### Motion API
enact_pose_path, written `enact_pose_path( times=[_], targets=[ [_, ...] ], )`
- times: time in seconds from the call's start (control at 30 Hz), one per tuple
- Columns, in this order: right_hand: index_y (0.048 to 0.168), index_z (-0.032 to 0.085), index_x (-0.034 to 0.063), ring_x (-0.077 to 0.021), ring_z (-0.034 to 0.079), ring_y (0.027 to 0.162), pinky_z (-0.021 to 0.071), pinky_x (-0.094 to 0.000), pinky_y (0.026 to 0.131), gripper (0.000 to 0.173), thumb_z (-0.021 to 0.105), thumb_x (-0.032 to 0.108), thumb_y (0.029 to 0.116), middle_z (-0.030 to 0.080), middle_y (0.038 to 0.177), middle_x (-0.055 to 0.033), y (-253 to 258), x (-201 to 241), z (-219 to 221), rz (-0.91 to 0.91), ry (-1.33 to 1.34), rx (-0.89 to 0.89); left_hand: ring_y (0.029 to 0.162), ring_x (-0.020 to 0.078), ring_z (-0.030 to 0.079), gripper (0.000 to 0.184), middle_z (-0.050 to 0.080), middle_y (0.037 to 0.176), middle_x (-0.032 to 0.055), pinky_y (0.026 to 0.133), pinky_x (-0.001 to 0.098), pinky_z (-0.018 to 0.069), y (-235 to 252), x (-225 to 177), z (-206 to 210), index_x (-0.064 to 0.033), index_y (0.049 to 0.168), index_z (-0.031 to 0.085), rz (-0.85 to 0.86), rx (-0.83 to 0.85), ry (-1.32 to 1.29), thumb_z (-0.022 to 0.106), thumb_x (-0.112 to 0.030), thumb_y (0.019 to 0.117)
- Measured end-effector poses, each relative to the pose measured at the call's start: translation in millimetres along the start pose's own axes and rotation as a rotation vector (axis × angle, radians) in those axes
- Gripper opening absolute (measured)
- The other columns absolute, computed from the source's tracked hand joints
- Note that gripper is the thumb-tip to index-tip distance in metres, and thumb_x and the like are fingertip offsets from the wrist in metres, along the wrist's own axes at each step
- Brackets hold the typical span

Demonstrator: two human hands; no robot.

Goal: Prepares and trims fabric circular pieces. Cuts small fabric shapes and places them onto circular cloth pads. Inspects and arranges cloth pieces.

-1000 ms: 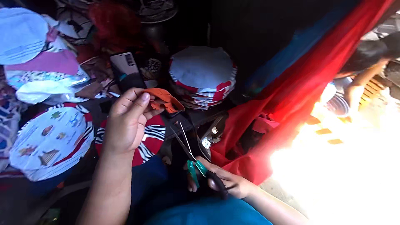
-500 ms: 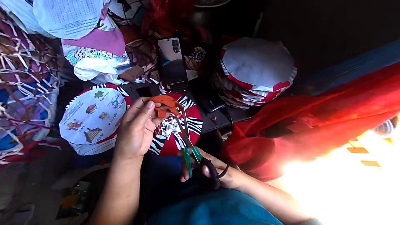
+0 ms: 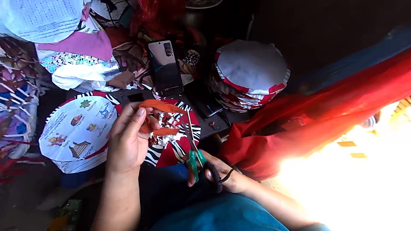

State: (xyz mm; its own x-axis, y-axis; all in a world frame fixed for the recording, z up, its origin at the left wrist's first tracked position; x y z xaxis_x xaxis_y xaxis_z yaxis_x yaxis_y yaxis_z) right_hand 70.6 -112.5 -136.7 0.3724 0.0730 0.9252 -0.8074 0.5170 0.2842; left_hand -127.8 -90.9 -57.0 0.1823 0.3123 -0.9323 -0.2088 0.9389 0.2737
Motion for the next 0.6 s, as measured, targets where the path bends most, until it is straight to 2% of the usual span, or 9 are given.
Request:
enact_pose_path(
  times=[0.13, 0.27, 0.4, 0.5, 0.6],
  targets=[
    [0.133, 0.044, -0.0053, -0.001, 0.06, 0.093, 0.049, -0.0203, 0.088, 0.072, 0.043, 0.06, 0.1031, 0.064, 0.095, -0.0006, 0, 2, 6, -0.007, -0.038, 0.109, 0.074, -0.0027, 0.064, 0.025, 0.07, 0.097, -0.0117, 0.068, 0.0133, 0.0551, 1, -18, -10, -0.0194, 0.107, 0.067, 0.053, -0.025, 0.19, 0.043, -0.015, 0.1078],
    [0.135, 0.043, -0.0102, 0.0004, 0.059, 0.091, 0.0484, -0.0172, 0.085, 0.072, 0.044, 0.055, 0.1047, 0.063, 0.094, -0.0038, 2, 8, 11, -0.044, -0.105, 0.164, 0.076, -0.0028, 0.065, 0.03, 0.073, 0.109, -0.0078, 0.069, 0.0127, 0.0542, -1, -19, -10, -0.0155, 0.112, 0.072, -0.018, 0.016, 0.207, 0.042, -0.017, 0.1084],
    [0.134, 0.044, -0.0083, 0.0009, 0.059, 0.09, 0.0491, -0.0177, 0.085, 0.073, 0.043, 0.057, 0.1038, 0.063, 0.093, -0.0011, 5, 8, 11, -0.029, -0.077, 0.145, 0.073, -0.0033, 0.064, 0.028, 0.074, 0.099, -0.0079, 0.067, 0.0125, 0.0546, -8, -10, -2, -0.0161, 0.116, 0.073, -0.107, 0.138, 0.181, 0.046, -0.02, 0.1073],
    [0.134, 0.045, -0.0033, -0.0029, 0.063, 0.092, 0.0525, -0.0228, 0.087, 0.07, 0.046, 0.059, 0.1024, 0.065, 0.094, 0.0012, 5, 4, 8, -0.02, 0.068, 0.105, 0.072, -0.0012, 0.063, 0.019, 0.068, 0.083, -0.0103, 0.069, 0.015, 0.0551, -13, -6, 5, -0.0176, 0.111, 0.071, -0.089, 0.171, 0.22, 0.053, -0.018, 0.1034],
    [0.135, 0.045, 0.0001, -0.0056, 0.065, 0.092, 0.0537, -0.0252, 0.088, 0.069, 0.048, 0.06, 0.1012, 0.066, 0.094, 0.0016, 6, 3, 5, -0.027, 0.139, 0.096, 0.072, -0.0011, 0.063, 0.015, 0.067, 0.081, -0.0108, 0.071, 0.0152, 0.0552, -16, -1, 8, -0.0183, 0.109, 0.071, -0.072, 0.199, 0.264, 0.059, -0.021, 0.1019]
  ],
)
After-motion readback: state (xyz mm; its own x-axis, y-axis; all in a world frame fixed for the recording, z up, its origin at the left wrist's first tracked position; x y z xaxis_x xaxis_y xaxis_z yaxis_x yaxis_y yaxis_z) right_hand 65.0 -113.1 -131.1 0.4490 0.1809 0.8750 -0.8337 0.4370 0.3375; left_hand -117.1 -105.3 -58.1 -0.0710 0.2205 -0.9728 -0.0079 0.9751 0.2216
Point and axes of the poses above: each hand's wrist, its own y-axis towards the middle knuckle, its own z-axis out of the palm, x = y × z, the point moved 5 cm from there along y, towards the middle knuckle
